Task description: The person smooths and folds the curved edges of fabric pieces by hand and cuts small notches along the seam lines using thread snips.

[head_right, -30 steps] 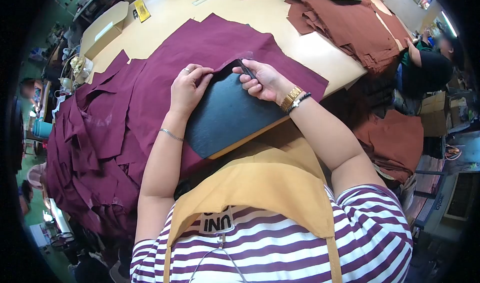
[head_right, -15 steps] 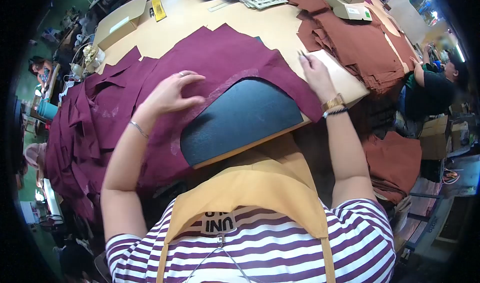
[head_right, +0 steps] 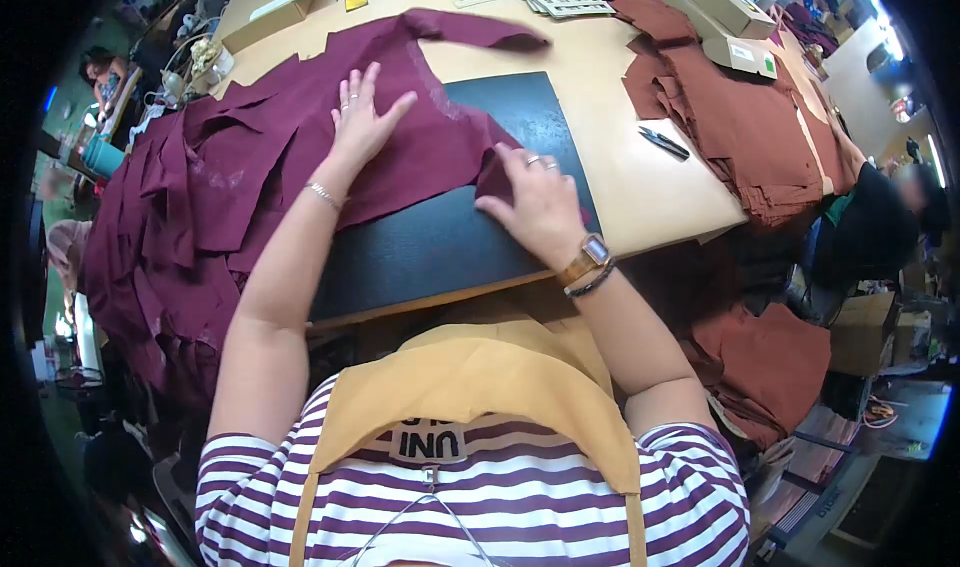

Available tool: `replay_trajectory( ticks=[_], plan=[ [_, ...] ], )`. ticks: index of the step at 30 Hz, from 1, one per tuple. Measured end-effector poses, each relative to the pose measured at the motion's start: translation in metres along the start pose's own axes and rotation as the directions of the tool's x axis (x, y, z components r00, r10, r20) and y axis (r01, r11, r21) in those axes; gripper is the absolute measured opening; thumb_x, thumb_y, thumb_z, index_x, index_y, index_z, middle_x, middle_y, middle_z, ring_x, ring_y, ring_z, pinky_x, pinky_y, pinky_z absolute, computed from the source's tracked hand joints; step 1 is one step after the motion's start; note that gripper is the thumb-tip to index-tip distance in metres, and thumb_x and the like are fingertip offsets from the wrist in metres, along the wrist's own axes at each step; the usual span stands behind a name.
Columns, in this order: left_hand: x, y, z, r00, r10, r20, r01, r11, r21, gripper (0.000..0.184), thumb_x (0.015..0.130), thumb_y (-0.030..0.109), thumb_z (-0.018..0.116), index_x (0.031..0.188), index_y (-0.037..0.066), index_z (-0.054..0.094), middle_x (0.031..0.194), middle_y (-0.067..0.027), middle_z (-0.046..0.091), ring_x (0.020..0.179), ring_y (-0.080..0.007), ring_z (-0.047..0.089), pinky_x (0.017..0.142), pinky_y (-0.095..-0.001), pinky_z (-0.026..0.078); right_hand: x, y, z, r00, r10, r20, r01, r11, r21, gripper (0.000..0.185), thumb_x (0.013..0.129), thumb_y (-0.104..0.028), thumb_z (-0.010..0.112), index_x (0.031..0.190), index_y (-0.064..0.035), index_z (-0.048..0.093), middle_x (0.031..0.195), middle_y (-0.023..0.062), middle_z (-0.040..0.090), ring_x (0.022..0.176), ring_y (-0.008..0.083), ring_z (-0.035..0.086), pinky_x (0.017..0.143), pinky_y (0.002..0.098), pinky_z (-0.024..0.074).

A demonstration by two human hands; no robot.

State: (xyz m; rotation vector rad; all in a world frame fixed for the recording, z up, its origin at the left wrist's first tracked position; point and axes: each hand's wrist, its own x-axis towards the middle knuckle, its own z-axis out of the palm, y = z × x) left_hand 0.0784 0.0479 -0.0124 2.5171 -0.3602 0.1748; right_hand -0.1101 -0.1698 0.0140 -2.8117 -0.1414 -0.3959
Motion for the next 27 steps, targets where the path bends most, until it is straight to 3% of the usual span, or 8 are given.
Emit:
replay_trajectory(
  ticks=[6, 9, 14, 16, 18, 20, 24, 27],
  plan=[
    [-0.094, -0.021, -0.051, 0.949, 0.15, 0.278, -0.264, 0.86, 0.436, 0.099, 0.078, 0.074, 0.056, 0.151, 0.013, 0.027, 0.154, -0.0242, 0.024, 0.141, -0.0393, 0.029, 0.113, -0.0533, 0.025, 0.02, 0.071, -0.03, 0.899, 0.141, 0.414, -0.292, 0.899, 0.326, 0.055, 0.074, -0.02, 0.08, 0.123, -0.0048, 0.059, 0.085, 0.0135, 0.061, 0.083, 0.0218, 0.06, 0.072, 0.0342, 0.0503],
    [-0.128, 0.067, -0.116, 0.695, -0.356, 0.625, -0.175, 0.759, 0.628, 0.098, 0.074, 0.076, 0.057, 0.141, 0.005, 0.044, 0.134, -0.0216, 0.052, 0.122, -0.0337, 0.052, 0.102, -0.0473, 0.039, 0.034, 0.09, -0.047, 0.92, -0.09, 0.381, 0.031, 0.987, 0.16, 0.032, 0.069, -0.014, 0.079, 0.094, -0.0003, 0.066, 0.083, 0.0176, 0.064, 0.084, 0.0321, 0.062, 0.076, 0.0409, 0.0494],
    [-0.108, 0.044, -0.059, 0.749, 0.616, 0.245, -0.657, 0.738, 0.153, 0.072, 0.078, 0.062, 0.065, 0.126, 0.007, 0.057, 0.123, -0.0162, 0.058, 0.117, -0.0318, 0.053, 0.099, -0.0449, 0.04, 0.064, 0.091, -0.078, 0.898, -0.129, 0.421, 0.064, 0.984, 0.166, 0.021, 0.071, -0.008, 0.072, 0.09, -0.0029, 0.063, 0.079, 0.0173, 0.065, 0.077, 0.0312, 0.064, 0.069, 0.0393, 0.0498],
    [-0.086, 0.046, -0.02, 0.713, 0.65, 0.263, -0.645, 0.755, -0.116, 0.062, 0.077, 0.058, 0.068, 0.113, 0.008, 0.064, 0.112, -0.0147, 0.061, 0.107, -0.0318, 0.058, 0.095, -0.0471, 0.04, 0.077, 0.071, -0.115, 0.912, -0.004, 0.409, -0.023, 0.998, 0.062, 0.02, 0.071, -0.007, 0.072, 0.089, -0.0042, 0.064, 0.075, 0.016, 0.064, 0.074, 0.0295, 0.065, 0.066, 0.0378, 0.0497],
    [-0.075, 0.055, 0.006, 0.744, 0.616, 0.259, -0.609, 0.784, -0.115, 0.056, 0.076, 0.056, 0.07, 0.105, 0.008, 0.066, 0.104, -0.0128, 0.063, 0.102, -0.0302, 0.059, 0.093, -0.0474, 0.039, 0.096, 0.112, -0.118, 0.943, -0.252, 0.215, 0.281, 0.953, -0.115, 0.025, 0.072, -0.006, 0.07, 0.096, -0.0062, 0.064, 0.077, 0.015, 0.064, 0.074, 0.0294, 0.065, 0.066, 0.0383, 0.0498],
    [-0.069, 0.067, 0.016, 0.756, 0.606, 0.246, -0.603, 0.792, -0.1, 0.052, 0.075, 0.054, 0.071, 0.098, 0.008, 0.067, 0.096, -0.0108, 0.065, 0.098, -0.0286, 0.06, 0.091, -0.0481, 0.038, 0.093, 0.097, -0.134, 0.79, -0.581, -0.197, 0.223, 0.571, -0.79, 0.035, 0.072, -0.002, 0.067, 0.106, -0.0089, 0.063, 0.087, 0.015, 0.066, 0.081, 0.0307, 0.066, 0.07, 0.0392, 0.0508],
    [-0.069, 0.075, 0.021, 0.78, 0.592, 0.203, -0.598, 0.801, -0.036, 0.048, 0.073, 0.054, 0.073, 0.096, 0.012, 0.068, 0.091, -0.0075, 0.067, 0.096, -0.0254, 0.062, 0.096, -0.0518, 0.034, 0.085, 0.063, -0.107, 0.973, -0.223, 0.053, 0.226, 0.972, -0.064, 0.047, 0.072, -0.001, 0.064, 0.118, -0.0087, 0.059, 0.109, 0.0149, 0.064, 0.103, 0.031, 0.061, 0.089, 0.0399, 0.048],
    [-0.067, 0.076, 0.019, 0.782, 0.586, 0.215, -0.596, 0.803, -0.019, 0.05, 0.072, 0.056, 0.073, 0.097, 0.013, 0.068, 0.096, -0.0074, 0.068, 0.1, -0.0249, 0.062, 0.103, -0.0545, 0.031, 0.07, 0.061, -0.044, 0.877, -0.424, 0.227, 0.374, 0.897, 0.234, 0.036, 0.079, -0.004, 0.064, 0.115, -0.0053, 0.06, 0.11, 0.0121, 0.062, 0.09, 0.0301, 0.063, 0.081, 0.0371, 0.0512]
  ],
)
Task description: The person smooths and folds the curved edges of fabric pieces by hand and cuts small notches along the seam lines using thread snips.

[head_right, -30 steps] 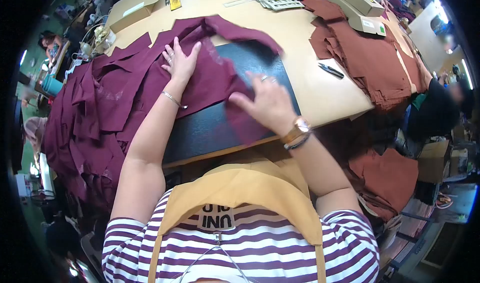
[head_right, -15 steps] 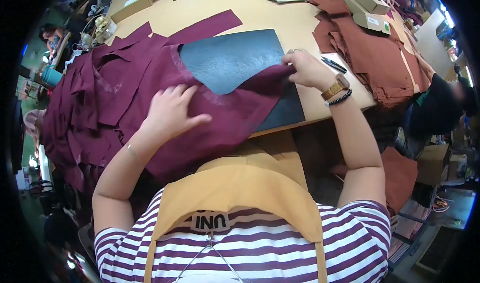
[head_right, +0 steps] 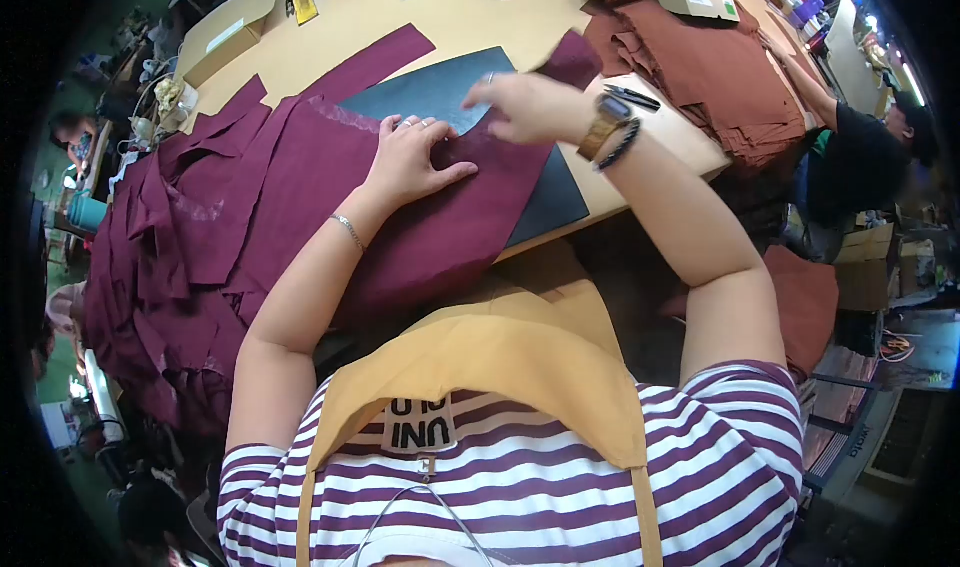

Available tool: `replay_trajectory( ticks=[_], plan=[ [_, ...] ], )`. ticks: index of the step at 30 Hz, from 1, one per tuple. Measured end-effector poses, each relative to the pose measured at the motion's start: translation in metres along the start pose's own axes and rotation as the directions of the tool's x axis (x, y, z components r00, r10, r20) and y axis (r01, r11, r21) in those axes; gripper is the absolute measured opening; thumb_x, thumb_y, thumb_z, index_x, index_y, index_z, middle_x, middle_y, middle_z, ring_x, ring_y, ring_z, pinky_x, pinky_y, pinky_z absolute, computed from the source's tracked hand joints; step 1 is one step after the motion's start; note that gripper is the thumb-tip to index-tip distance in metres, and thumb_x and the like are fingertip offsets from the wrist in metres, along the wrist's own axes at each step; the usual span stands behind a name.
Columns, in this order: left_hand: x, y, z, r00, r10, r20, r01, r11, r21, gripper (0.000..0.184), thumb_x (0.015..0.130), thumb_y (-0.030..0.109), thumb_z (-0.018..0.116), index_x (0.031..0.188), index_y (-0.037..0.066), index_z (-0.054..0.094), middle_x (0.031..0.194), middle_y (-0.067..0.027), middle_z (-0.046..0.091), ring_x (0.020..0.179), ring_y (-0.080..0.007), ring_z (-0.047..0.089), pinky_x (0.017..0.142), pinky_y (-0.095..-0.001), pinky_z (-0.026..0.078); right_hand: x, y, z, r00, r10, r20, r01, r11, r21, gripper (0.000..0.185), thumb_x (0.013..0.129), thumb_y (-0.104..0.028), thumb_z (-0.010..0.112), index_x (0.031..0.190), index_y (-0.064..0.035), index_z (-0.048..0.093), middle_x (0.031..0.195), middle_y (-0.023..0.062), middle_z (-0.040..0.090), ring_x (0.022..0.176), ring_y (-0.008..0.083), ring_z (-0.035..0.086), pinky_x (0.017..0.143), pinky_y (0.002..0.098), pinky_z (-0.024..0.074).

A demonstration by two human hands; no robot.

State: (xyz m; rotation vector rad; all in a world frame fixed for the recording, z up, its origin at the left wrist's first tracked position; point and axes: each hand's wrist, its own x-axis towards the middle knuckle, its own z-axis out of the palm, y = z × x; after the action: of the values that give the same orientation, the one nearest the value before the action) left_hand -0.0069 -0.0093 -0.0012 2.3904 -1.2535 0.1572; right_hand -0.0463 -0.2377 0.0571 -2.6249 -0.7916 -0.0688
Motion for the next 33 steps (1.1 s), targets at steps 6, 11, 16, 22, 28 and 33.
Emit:
replay_trajectory(
  ticks=[6, 11, 16, 22, 28, 33],
  plan=[
    [0.0, -0.009, -0.001, 0.999, 0.041, 0.036, -0.039, 0.999, -0.035, 0.032, 0.084, 0.043, 0.068, 0.099, 0.014, 0.067, 0.098, -0.005, 0.066, 0.101, -0.024, 0.061, 0.104, -0.0541, 0.03, -0.003, 0.01, 0.037, 0.998, 0.017, -0.06, -0.01, 0.993, 0.118, 0.017, 0.082, -0.005, 0.063, 0.099, -0.0035, 0.064, 0.096, 0.0108, 0.063, 0.09, 0.029, 0.062, 0.079, 0.0369, 0.0509],
    [0.0, -0.024, -0.014, 0.989, 0.073, 0.132, -0.068, 0.997, -0.045, 0.019, 0.088, 0.026, 0.06, 0.102, 0.02, 0.071, 0.097, -0.0066, 0.066, 0.1, -0.0255, 0.062, 0.106, -0.0573, 0.03, -0.013, 0.015, 0.046, 0.991, -0.058, -0.119, 0.059, 0.998, 0.004, 0.014, 0.083, -0.004, 0.063, 0.097, -0.0043, 0.063, 0.092, 0.0098, 0.063, 0.088, 0.0289, 0.061, 0.078, 0.0363, 0.0501],
    [0.003, -0.026, -0.016, 0.982, 0.073, 0.176, -0.062, 0.996, -0.066, 0.021, 0.088, 0.025, 0.06, 0.104, 0.02, 0.071, 0.094, -0.006, 0.066, 0.098, -0.0254, 0.062, 0.108, -0.0599, 0.027, -0.012, 0.002, 0.038, 0.995, 0.057, -0.082, -0.048, 0.993, 0.108, 0.016, 0.083, -0.005, 0.063, 0.099, -0.0045, 0.064, 0.091, 0.01, 0.062, 0.088, 0.0293, 0.061, 0.077, 0.0365, 0.05],
    [0.005, -0.025, -0.022, 0.97, 0.065, 0.234, -0.045, 0.995, -0.091, 0.02, 0.087, 0.024, 0.061, 0.104, 0.02, 0.072, 0.093, -0.0052, 0.065, 0.098, -0.0239, 0.062, 0.11, -0.0632, 0.023, -0.013, 0.014, 0.041, 0.992, -0.063, -0.113, 0.065, 0.998, 0.021, 0.014, 0.082, -0.005, 0.063, 0.096, -0.0057, 0.066, 0.091, 0.0101, 0.061, 0.086, 0.0296, 0.061, 0.076, 0.0374, 0.0504],
    [0.001, -0.03, -0.022, 0.977, 0.103, 0.185, -0.093, 0.994, -0.065, 0.018, 0.089, 0.022, 0.061, 0.103, 0.022, 0.072, 0.098, -0.0006, 0.065, 0.099, -0.0221, 0.061, 0.111, -0.0642, 0.021, -0.022, 0.011, 0.048, 0.97, -0.154, -0.188, 0.135, 0.985, -0.107, 0.014, 0.082, -0.005, 0.061, 0.095, -0.0089, 0.067, 0.091, 0.0073, 0.06, 0.084, 0.0266, 0.061, 0.074, 0.035, 0.0515],
    [-0.001, -0.033, -0.024, 0.961, 0.173, 0.217, -0.189, 0.981, 0.051, 0.017, 0.088, 0.023, 0.066, 0.105, 0.023, 0.07, 0.103, -0.0036, 0.065, 0.104, -0.0218, 0.061, 0.113, -0.0617, 0.018, -0.029, 0.009, 0.054, 0.965, -0.183, -0.187, 0.138, 0.963, -0.232, 0.017, 0.081, -0.006, 0.061, 0.096, -0.0108, 0.067, 0.09, 0.0049, 0.06, 0.084, 0.0238, 0.061, 0.075, 0.0318, 0.0521]
  ],
)
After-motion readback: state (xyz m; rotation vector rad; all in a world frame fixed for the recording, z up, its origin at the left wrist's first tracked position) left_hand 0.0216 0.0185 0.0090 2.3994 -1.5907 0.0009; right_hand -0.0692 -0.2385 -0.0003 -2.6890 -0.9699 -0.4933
